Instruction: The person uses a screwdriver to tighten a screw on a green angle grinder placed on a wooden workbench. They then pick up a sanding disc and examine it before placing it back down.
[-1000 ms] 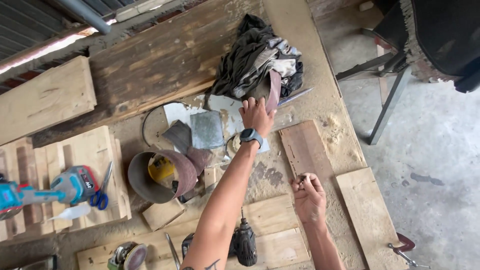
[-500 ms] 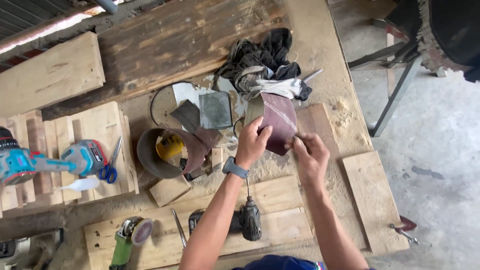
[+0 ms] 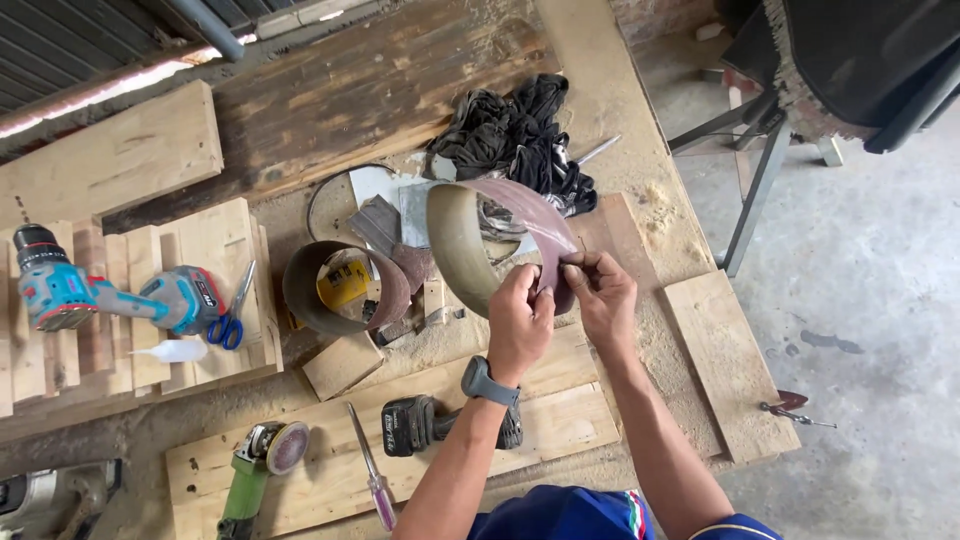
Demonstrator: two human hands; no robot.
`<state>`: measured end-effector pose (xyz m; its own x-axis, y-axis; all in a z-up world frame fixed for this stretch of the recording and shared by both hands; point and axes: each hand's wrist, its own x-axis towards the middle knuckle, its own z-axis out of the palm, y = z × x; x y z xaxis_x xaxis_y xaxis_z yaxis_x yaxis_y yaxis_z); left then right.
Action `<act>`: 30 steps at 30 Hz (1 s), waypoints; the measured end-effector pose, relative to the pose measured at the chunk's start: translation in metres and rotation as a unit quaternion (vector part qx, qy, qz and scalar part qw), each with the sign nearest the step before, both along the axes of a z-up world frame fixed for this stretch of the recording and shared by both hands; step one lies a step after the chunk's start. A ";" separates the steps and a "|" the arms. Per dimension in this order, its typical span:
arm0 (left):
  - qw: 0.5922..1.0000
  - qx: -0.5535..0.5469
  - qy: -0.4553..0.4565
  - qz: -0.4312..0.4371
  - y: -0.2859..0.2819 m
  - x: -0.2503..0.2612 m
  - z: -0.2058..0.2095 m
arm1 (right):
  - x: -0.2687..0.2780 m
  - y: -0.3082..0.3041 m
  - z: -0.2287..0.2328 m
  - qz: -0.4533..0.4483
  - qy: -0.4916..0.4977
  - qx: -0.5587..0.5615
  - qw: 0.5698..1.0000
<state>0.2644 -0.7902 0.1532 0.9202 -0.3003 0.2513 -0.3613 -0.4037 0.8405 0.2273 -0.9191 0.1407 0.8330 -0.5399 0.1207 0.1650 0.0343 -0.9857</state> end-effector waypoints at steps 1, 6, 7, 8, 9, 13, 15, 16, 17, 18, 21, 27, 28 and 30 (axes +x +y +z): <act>1.000 0.000 -0.004 0.000 0.001 -0.005 0.004 | -0.002 0.001 0.005 0.000 -0.004 0.000 1.000; 0.998 -0.020 -0.053 0.026 0.004 -0.027 0.021 | -0.009 0.011 0.015 0.007 -0.024 -0.058 0.998; 0.998 -0.021 -0.056 0.029 0.006 -0.031 0.023 | -0.011 0.013 0.018 0.010 -0.027 -0.059 0.998; 0.997 0.001 -0.074 0.038 0.008 -0.035 0.025 | -0.014 0.016 0.022 0.011 -0.025 -0.096 0.995; 0.994 0.022 -0.093 0.048 0.011 -0.038 0.027 | -0.015 0.018 0.026 0.010 -0.024 -0.132 0.991; 0.991 0.038 -0.122 0.047 0.019 -0.050 0.059 | -0.014 0.023 0.041 0.001 -0.047 -0.206 0.977; 0.988 0.031 -0.141 0.048 0.022 -0.052 0.060 | -0.012 0.027 0.044 -0.007 -0.060 -0.230 0.971; 0.988 0.031 -0.141 0.051 0.024 -0.053 0.058 | -0.012 0.029 0.039 -0.004 -0.062 -0.231 0.971; 0.987 0.030 -0.148 0.059 0.025 -0.054 0.057 | -0.011 0.031 0.034 -0.015 -0.066 -0.261 0.963; 0.985 0.030 -0.155 0.066 0.026 -0.054 0.055 | -0.010 0.032 0.029 -0.026 -0.071 -0.292 0.954; 0.984 0.027 -0.159 0.081 0.030 -0.059 0.067 | -0.008 0.040 0.023 -0.026 -0.070 -0.349 0.934; 0.990 -0.008 -0.128 0.057 0.040 -0.061 0.060 | 0.007 0.043 0.009 0.012 -0.077 -0.369 0.926; 0.990 -0.008 -0.127 0.058 0.041 -0.062 0.059 | 0.005 0.044 0.002 0.013 -0.076 -0.368 0.926; 0.991 -0.053 -0.111 0.052 0.043 -0.057 0.060 | 0.009 0.045 -0.009 0.026 -0.105 -0.421 0.900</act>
